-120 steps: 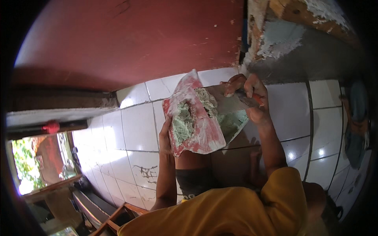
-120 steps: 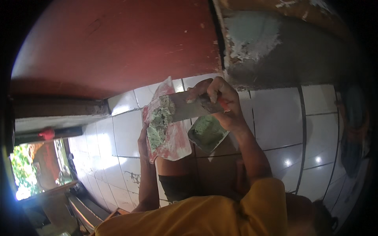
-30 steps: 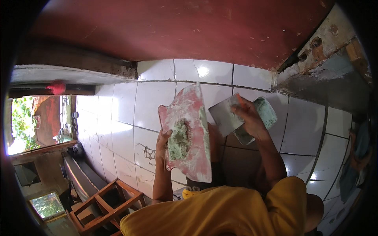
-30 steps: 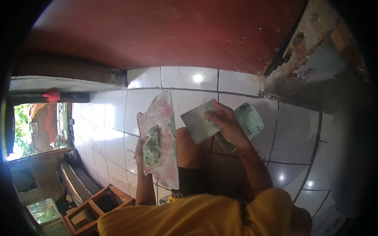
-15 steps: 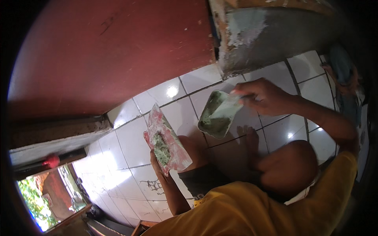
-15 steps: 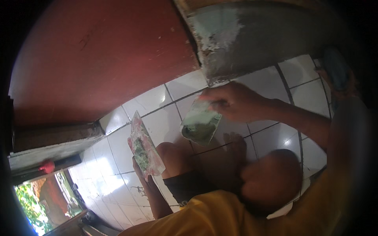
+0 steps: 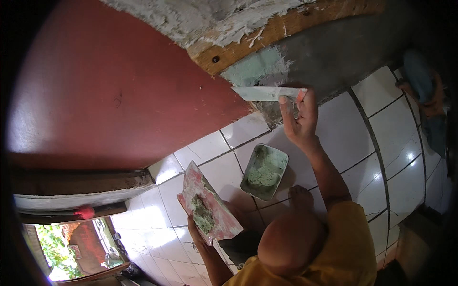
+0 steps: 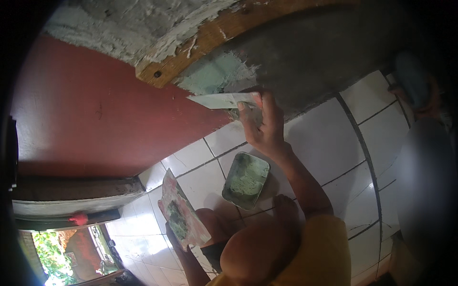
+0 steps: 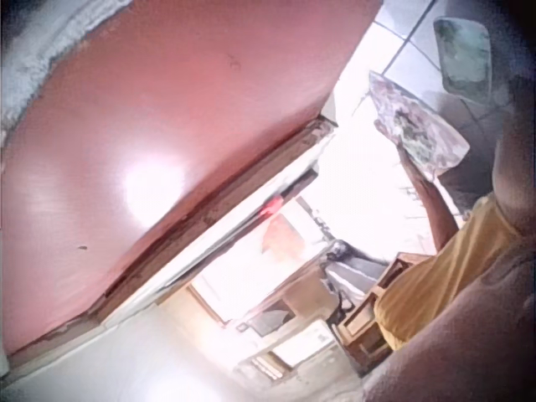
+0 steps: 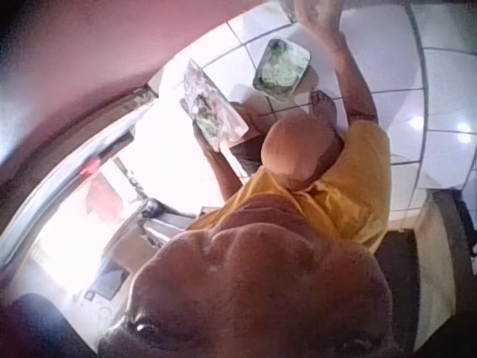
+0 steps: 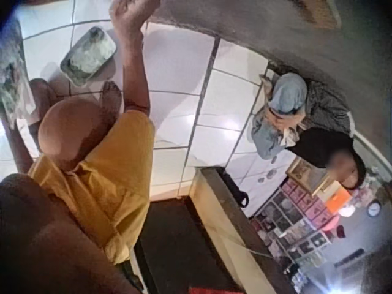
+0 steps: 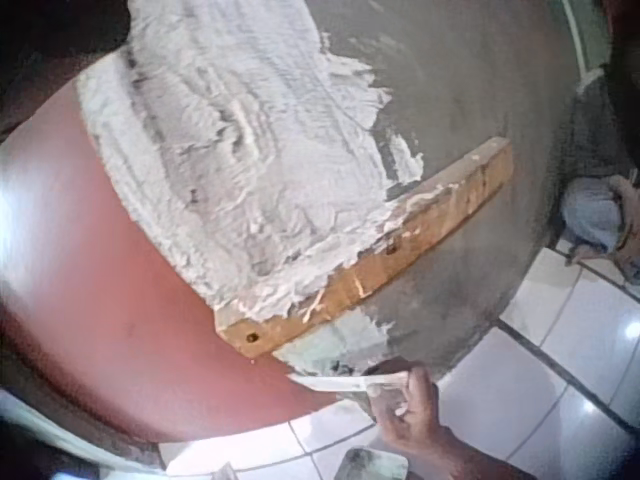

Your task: The person scoops green plaster from a container onto a hawk and applies it to a damaged section of a wall using a trowel. The person repeatedly smooths the plaster over the rough area near the ceiling line.

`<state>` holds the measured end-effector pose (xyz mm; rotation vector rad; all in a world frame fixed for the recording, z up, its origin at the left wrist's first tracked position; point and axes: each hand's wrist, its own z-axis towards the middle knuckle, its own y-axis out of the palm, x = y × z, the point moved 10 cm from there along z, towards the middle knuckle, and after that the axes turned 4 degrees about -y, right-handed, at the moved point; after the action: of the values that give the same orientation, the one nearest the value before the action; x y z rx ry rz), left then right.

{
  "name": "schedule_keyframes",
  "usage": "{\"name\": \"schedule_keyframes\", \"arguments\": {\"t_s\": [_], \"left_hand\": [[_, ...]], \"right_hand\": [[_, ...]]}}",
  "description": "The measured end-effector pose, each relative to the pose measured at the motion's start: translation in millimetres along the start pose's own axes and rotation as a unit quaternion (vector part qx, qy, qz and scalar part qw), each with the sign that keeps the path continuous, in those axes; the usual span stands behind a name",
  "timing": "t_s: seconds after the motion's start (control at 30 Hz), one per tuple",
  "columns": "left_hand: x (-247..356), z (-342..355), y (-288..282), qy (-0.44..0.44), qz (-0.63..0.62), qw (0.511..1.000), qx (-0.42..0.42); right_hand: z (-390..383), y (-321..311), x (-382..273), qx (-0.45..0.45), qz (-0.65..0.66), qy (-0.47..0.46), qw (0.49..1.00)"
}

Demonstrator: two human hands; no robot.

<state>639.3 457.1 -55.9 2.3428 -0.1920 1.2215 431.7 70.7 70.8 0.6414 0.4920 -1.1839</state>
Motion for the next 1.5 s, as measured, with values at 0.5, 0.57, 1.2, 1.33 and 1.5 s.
{"name": "schedule_keyframes", "arguments": {"t_s": [0.5,0.57,1.2,1.33,1.5], "left_hand": [[-29,4,54,-0.047,-0.099,0.99,-0.09],[-34,5,48,-0.071,-0.127,0.985,-0.093],[-37,5,56,-0.063,-0.078,0.993,-0.057],[-44,15,54,-0.07,-0.08,0.992,-0.069],[-45,17,55,-0.067,-0.042,0.995,-0.065]], "right_hand": [[53,-4,-11,0.0,-0.032,-0.045,0.998],[58,-13,-5,0.027,-0.008,-0.034,0.999],[42,-62,17,0.06,0.04,0.048,0.996],[31,-23,14,-0.055,0.026,0.013,0.998],[33,-9,19,-0.075,0.018,-0.019,0.997]]}}
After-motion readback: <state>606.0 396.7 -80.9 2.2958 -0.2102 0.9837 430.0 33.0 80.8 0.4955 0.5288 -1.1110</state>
